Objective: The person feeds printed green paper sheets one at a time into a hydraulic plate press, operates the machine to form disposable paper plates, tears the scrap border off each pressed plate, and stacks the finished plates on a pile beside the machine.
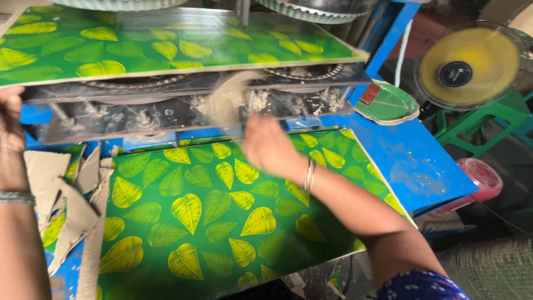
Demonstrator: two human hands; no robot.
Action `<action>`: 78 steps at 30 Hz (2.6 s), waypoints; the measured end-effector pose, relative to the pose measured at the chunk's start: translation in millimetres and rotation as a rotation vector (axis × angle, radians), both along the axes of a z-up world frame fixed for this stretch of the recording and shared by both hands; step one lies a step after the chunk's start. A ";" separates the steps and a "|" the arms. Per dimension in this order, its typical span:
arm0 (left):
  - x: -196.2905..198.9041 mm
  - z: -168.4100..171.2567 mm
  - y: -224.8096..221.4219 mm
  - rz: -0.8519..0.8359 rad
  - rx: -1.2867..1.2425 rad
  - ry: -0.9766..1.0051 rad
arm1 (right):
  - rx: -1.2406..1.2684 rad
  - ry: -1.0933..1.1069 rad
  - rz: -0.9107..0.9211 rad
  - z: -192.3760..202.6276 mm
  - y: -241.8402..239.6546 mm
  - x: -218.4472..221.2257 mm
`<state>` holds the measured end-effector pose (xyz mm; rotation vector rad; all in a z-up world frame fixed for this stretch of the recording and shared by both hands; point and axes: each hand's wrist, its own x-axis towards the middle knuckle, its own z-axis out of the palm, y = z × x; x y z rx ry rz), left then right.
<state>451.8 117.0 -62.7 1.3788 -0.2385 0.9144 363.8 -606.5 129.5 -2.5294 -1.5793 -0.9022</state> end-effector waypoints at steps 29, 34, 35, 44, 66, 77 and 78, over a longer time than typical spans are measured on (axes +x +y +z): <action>-120.4 162.7 -208.2 0.646 0.315 0.259 | 1.559 0.574 -0.234 -50.7 -270.1 296.6; -130.1 164.8 -214.0 0.648 0.334 0.247 | 1.609 0.655 -0.319 -44.5 -256.7 286.3; -133.1 165.9 -214.3 0.671 0.387 0.254 | 1.664 0.637 -0.247 -52.5 -261.4 297.6; -139.0 169.6 -217.2 0.704 0.506 0.303 | 1.768 0.696 -0.041 -50.5 -257.7 294.1; -125.0 173.8 -206.9 0.702 0.439 0.130 | 1.743 0.728 0.008 -28.1 -260.6 301.4; -120.5 213.1 -195.4 0.770 0.581 0.126 | 1.729 0.733 -0.034 8.2 -264.7 305.2; -120.2 213.1 -193.3 0.751 0.575 0.120 | 1.692 0.709 -0.091 6.4 -271.2 312.2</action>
